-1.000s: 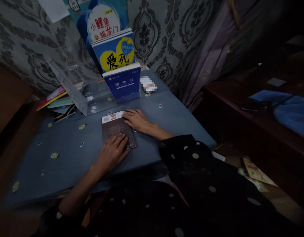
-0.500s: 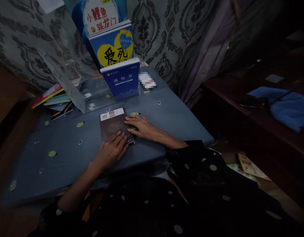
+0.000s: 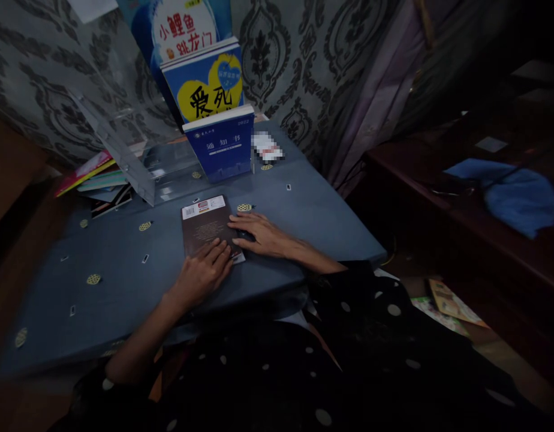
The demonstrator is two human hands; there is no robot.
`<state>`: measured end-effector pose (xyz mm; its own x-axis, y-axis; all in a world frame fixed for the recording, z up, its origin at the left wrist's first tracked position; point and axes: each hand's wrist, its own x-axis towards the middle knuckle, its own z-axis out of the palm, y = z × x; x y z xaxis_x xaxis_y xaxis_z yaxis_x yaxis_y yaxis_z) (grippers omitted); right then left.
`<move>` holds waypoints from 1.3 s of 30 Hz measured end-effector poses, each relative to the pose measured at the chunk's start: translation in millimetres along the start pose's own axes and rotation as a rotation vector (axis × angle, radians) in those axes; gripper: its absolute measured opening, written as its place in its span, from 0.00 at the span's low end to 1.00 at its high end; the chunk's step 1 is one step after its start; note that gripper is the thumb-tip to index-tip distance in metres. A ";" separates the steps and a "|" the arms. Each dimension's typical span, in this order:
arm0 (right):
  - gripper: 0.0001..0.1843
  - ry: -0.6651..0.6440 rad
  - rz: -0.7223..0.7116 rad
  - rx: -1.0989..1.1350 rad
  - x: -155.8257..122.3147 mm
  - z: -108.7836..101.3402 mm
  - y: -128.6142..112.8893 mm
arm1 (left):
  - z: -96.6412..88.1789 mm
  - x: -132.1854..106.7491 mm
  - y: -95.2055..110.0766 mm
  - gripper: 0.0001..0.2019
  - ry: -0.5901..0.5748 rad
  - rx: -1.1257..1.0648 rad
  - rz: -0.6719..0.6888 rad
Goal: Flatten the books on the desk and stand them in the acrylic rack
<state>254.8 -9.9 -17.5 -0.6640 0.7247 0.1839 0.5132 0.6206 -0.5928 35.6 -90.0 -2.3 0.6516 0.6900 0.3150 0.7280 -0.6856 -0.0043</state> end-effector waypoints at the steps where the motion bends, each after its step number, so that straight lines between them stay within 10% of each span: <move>1: 0.28 -0.009 0.002 0.000 -1.1 -0.1 -0.7 | 0.8 -0.5 0.1 0.17 -0.004 -0.007 -0.006; 13: 0.39 -0.013 -0.032 -0.077 -13.0 8.0 -2.4 | -6.8 -1.6 3.2 0.18 -0.030 -0.006 -0.062; 29: 0.42 -0.017 -0.030 -0.086 -15.9 9.3 -3.6 | 23.0 72.0 -75.3 0.22 -0.164 -0.013 -0.136; 39: 0.44 -0.087 0.017 -0.068 -11.3 0.9 -7.4 | 31.5 75.3 -77.2 0.22 -0.107 0.009 -0.164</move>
<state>258.1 -23.0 -15.9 -0.6978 0.7087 0.1039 0.5588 0.6293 -0.5401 35.2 22.2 -8.1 0.5425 0.8136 0.2092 0.8281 -0.5599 0.0299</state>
